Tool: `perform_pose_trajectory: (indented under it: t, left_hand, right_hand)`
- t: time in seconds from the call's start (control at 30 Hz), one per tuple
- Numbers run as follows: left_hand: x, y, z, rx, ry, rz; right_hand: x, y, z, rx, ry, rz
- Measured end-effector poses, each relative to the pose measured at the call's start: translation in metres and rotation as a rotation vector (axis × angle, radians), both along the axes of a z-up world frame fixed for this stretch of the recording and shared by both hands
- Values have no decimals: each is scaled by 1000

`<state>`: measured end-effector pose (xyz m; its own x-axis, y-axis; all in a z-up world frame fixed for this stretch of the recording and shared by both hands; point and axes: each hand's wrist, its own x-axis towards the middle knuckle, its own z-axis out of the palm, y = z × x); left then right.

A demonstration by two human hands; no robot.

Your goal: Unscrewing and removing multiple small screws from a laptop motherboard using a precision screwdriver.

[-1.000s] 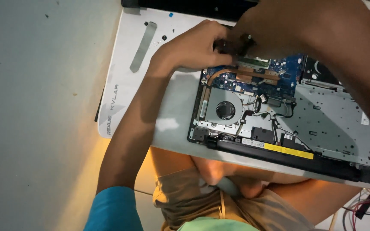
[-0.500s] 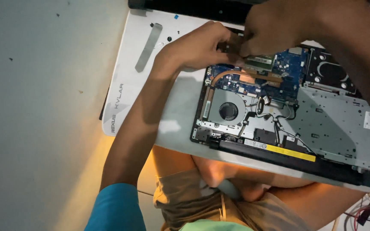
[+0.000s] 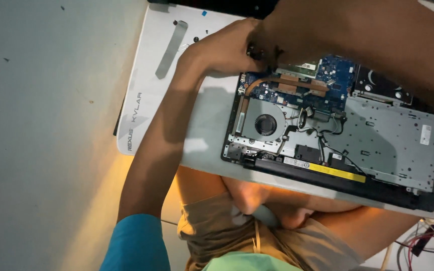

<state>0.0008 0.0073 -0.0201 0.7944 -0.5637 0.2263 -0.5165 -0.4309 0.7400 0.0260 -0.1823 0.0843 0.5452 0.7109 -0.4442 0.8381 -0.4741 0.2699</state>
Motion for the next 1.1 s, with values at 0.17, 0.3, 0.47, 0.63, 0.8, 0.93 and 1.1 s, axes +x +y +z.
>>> perform_pose_trajectory:
  t: [0.17,0.3,0.47,0.63,0.8,0.93,1.1]
  left_hand:
    - [7,-2,-11,-14,-113,-15]
    - [9,-8,-13,57,-252,-48]
    - [10,-11,-18,36,-189,-25]
    - [4,-11,-6,7,-65,25]
    - [24,-12,-32,130,-163,39]
    - [13,-15,-15,122,-140,11]
    - [10,-16,-14,68,-11,84]
  right_hand:
    - [6,-8,-2,-4,53,-98]
    - [6,-17,13,-78,273,-587]
    - [9,-28,5,-173,59,-316]
    - [-3,-18,11,-191,-44,-122]
    - [12,-19,-4,-98,-14,-198]
    - [6,-10,-3,-117,12,-361]
    - [-26,-1,25,-220,-194,-52]
